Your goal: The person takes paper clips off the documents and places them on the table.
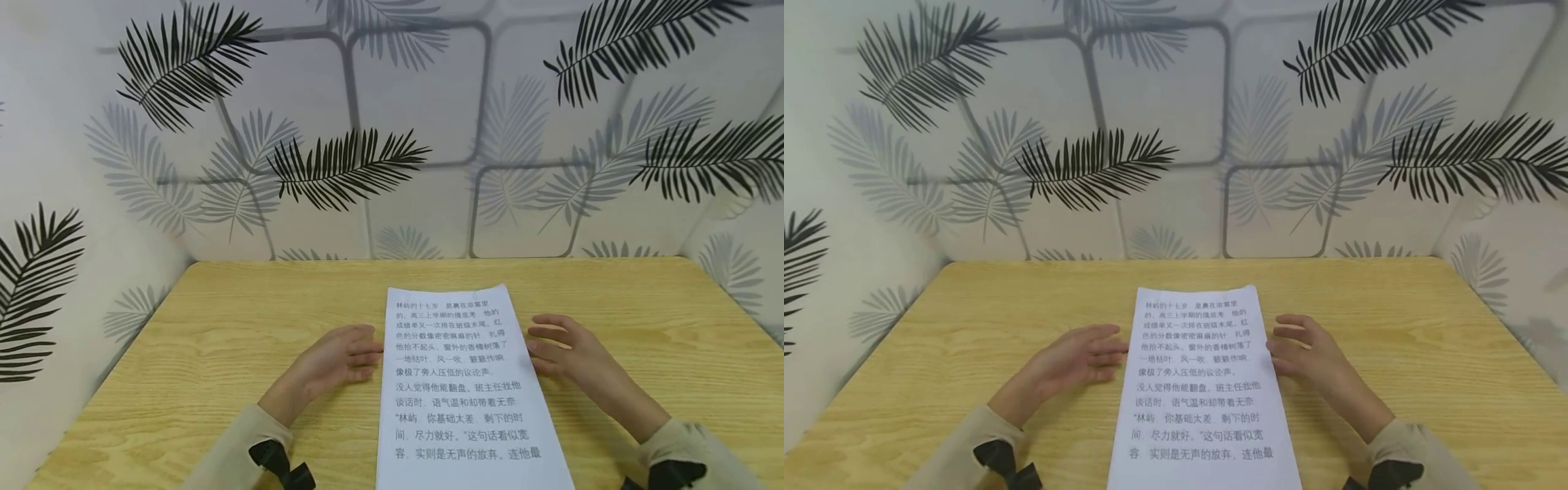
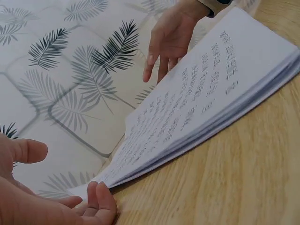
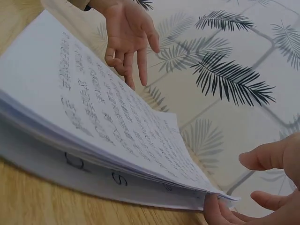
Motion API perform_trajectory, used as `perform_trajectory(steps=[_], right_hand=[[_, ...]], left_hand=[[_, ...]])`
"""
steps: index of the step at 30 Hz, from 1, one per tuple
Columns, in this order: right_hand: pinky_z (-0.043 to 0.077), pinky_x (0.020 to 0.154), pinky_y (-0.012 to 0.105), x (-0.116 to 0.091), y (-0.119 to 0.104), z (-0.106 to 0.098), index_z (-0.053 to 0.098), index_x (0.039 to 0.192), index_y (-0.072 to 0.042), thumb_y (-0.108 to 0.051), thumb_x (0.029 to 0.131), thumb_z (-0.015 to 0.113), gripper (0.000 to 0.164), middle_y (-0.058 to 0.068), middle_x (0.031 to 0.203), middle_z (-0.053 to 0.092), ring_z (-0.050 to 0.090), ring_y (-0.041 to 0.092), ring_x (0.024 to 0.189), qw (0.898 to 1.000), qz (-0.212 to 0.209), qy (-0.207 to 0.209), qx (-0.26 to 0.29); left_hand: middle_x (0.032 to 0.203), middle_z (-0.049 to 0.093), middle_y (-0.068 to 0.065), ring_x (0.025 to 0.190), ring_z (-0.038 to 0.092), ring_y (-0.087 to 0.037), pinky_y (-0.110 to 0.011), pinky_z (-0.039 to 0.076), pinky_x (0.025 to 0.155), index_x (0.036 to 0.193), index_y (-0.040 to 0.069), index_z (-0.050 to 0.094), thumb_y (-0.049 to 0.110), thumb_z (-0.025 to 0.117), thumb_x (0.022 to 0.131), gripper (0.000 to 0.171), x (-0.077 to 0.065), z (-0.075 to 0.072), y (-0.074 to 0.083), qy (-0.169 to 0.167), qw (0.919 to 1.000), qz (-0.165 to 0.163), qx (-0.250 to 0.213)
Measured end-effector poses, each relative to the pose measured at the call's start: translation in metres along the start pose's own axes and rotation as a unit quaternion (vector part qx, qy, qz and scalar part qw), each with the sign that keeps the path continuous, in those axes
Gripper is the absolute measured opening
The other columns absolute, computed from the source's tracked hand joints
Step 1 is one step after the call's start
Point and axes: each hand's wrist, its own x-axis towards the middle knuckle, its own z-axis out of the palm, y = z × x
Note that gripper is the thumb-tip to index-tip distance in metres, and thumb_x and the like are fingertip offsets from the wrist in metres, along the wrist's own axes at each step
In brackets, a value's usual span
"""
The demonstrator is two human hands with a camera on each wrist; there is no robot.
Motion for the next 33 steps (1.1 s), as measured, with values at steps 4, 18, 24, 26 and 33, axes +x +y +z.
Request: perform_trajectory(steps=[4,18,24,26,33], right_hand=[[0.052,0.085,0.028,0.002,0.002,0.0,0.025,0.147,0.002,-0.021,0.093,0.066,0.071,0.031,0.145,0.034,0.06,0.015,0.107,1.0,0.013,0.002,0.008],[0.052,0.077,0.028,0.001,0.005,0.008,0.029,0.144,0.0,-0.003,0.091,0.061,0.061,0.03,0.138,0.044,0.06,0.027,0.109,0.999,-0.016,0.036,-0.038],[0.052,0.076,0.025,0.001,0.006,0.009,0.034,0.143,0.003,-0.003,0.092,0.062,0.058,0.028,0.135,0.047,0.06,0.028,0.109,0.996,-0.022,0.049,-0.067],[0.051,0.076,0.023,0.0,0.007,0.009,0.039,0.141,0.005,-0.004,0.091,0.063,0.056,0.028,0.133,0.049,0.059,0.029,0.109,0.995,-0.026,0.055,-0.077],[0.051,0.08,0.02,-0.001,0.002,0.006,0.043,0.139,0.004,-0.017,0.095,0.064,0.053,0.023,0.138,0.047,0.055,0.032,0.116,0.992,-0.037,0.072,-0.1]], left_hand=[[0.133,0.048,-0.027,0.097,0.053,-0.018,-0.031,0.048,0.086,0.141,-0.008,0.031,0.02,0.042,0.103,0.048,0.003,0.001,-0.002,-0.016,0.9998,0.0,0.009],[0.103,0.068,-0.022,0.086,0.069,-0.027,-0.04,0.057,0.076,0.123,-0.014,0.053,0.003,0.058,0.094,0.034,0.018,0.019,-0.012,-0.024,0.9958,0.056,0.069],[0.085,0.071,-0.02,0.069,0.07,-0.025,-0.037,0.058,0.061,0.107,-0.011,0.059,0.001,0.061,0.092,0.02,0.02,0.03,-0.015,0.019,0.9876,0.055,0.146],[0.081,0.07,-0.017,0.066,0.069,-0.023,-0.035,0.057,0.059,0.105,-0.011,0.061,0.0,0.062,0.092,0.017,0.02,0.032,-0.016,0.035,0.9835,0.067,0.164],[0.079,0.071,-0.016,0.06,0.066,-0.015,-0.029,0.055,0.055,0.1,-0.008,0.065,-0.001,0.065,0.089,0.013,0.019,0.028,-0.015,0.087,0.9717,0.14,0.169]])
